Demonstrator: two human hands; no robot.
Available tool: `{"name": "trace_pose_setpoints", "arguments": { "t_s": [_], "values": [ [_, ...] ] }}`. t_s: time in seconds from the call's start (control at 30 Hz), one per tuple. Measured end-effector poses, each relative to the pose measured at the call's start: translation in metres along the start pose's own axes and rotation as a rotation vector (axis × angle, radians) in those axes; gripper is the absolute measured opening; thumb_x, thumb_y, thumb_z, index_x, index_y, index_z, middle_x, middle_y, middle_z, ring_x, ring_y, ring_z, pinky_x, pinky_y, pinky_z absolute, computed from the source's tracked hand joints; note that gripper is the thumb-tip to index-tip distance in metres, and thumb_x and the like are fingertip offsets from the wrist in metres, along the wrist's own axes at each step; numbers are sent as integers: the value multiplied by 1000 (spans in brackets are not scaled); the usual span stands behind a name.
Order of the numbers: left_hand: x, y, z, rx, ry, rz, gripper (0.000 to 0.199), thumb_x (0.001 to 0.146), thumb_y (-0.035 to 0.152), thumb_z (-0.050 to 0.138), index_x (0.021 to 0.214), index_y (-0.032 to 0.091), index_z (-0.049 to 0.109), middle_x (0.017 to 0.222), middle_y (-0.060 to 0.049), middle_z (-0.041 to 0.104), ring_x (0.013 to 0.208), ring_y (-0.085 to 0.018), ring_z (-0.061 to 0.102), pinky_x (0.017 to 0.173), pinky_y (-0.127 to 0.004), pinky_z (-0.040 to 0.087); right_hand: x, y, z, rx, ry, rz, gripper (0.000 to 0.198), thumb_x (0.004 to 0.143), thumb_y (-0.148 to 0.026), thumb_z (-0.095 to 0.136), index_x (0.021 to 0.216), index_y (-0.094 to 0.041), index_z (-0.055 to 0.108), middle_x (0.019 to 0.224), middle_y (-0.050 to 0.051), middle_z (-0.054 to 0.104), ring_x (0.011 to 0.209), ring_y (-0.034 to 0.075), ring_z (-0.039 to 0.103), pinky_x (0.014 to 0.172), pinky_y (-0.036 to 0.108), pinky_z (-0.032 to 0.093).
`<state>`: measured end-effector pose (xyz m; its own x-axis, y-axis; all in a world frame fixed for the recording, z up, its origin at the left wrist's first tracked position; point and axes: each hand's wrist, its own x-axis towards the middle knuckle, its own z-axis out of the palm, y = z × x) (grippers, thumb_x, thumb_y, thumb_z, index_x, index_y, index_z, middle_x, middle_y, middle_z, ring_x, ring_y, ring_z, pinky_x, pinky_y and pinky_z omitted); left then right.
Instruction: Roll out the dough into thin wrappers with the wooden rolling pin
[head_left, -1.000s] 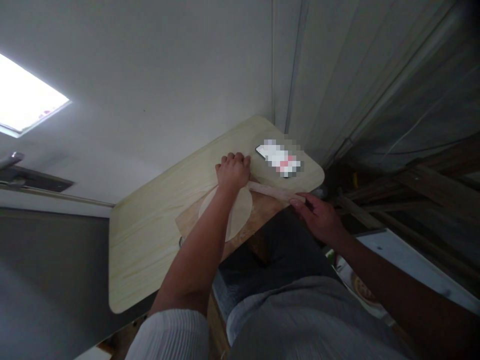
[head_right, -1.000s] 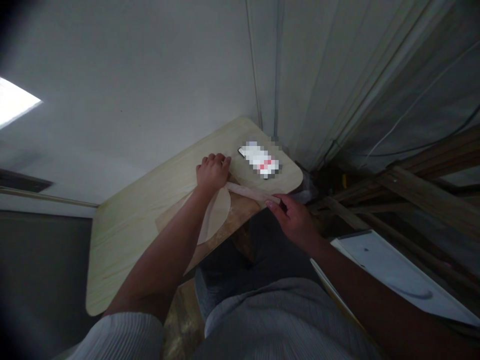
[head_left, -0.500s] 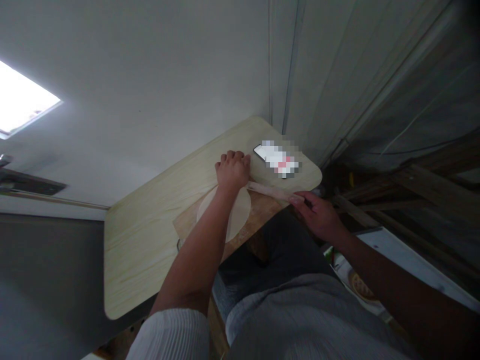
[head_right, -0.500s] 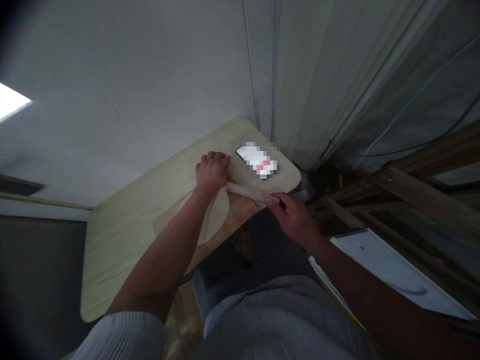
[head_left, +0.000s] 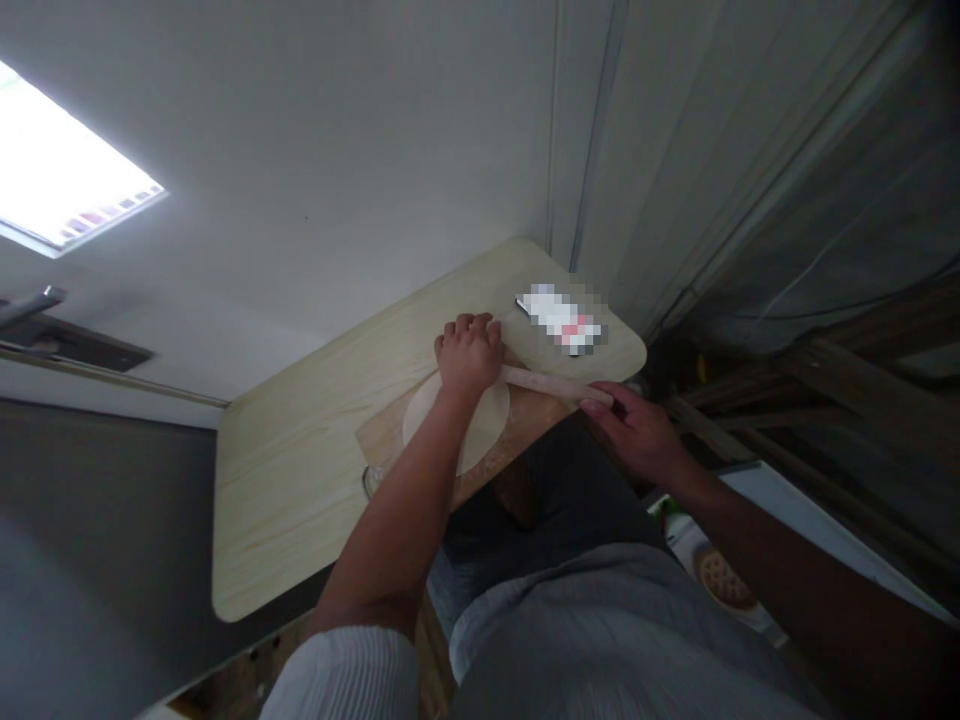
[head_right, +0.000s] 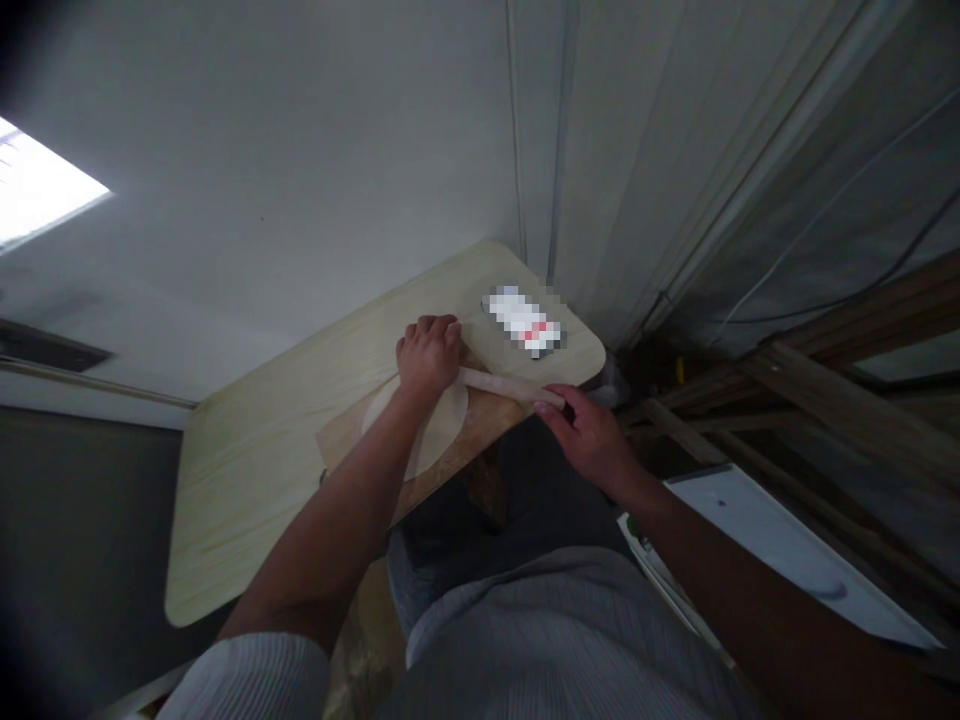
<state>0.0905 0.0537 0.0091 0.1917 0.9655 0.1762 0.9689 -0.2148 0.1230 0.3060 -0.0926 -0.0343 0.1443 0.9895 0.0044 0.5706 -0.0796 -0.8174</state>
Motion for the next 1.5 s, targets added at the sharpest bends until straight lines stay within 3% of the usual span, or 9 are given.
{"name": "trace_pose_setpoints", "arguments": {
  "t_s": [0.23, 0.43, 0.67, 0.93, 1.17, 1.5],
  "values": [
    [-25, -9, -2, 15, 32, 10, 50, 106, 46, 22, 139, 33, 56, 142, -6, 58, 127, -28, 51, 108, -47, 38, -11, -5, 0, -26, -27, -39, 47, 92, -55, 56, 118, -18, 69, 94, 8, 76, 76, 22, 68, 72, 34, 53],
    [-51, -17, -7, 37, 17, 25, 50, 106, 45, 21, 141, 33, 54, 154, -4, 49, 141, -29, 41, 118, -62, 24, -27, -15, -1, -16, -54, -68, 41, 93, -51, 56, 115, -19, 69, 100, 8, 76, 87, 23, 70, 79, 34, 52],
    [-91, -29, -13, -1, 16, 1, 55, 105, 47, 21, 150, 23, 43, 156, -10, 47, 144, -27, 40, 121, -62, 22, -42, -28, 9, -63, -143, -68, 36, 93, -51, 56, 109, -21, 70, 93, 6, 75, 78, 22, 69, 72, 32, 49],
    [-130, -29, -25, -110, 32, -17, 49, 106, 46, 26, 142, 25, 52, 154, -9, 49, 146, -24, 40, 122, -59, 22, -53, -45, 17, -80, -299, -116, 35, 95, -49, 52, 108, -20, 68, 94, 7, 75, 86, 24, 70, 76, 34, 47],
    [-126, -22, -21, -135, 28, 5, 48, 106, 45, 23, 142, 27, 51, 154, -5, 49, 147, -23, 37, 122, -59, 22, -69, -29, 4, -60, -302, -73, 38, 94, -53, 51, 108, -21, 67, 89, 5, 74, 81, 23, 70, 72, 32, 46],
    [-88, -3, -8, 35, 0, 128, 55, 105, 44, 20, 153, 23, 37, 162, -7, 37, 150, -28, 29, 121, -59, 23, -65, -20, -7, -47, -316, 20, 45, 92, -60, 52, 107, -21, 68, 87, 5, 74, 77, 22, 69, 68, 31, 45]
  ]
}}
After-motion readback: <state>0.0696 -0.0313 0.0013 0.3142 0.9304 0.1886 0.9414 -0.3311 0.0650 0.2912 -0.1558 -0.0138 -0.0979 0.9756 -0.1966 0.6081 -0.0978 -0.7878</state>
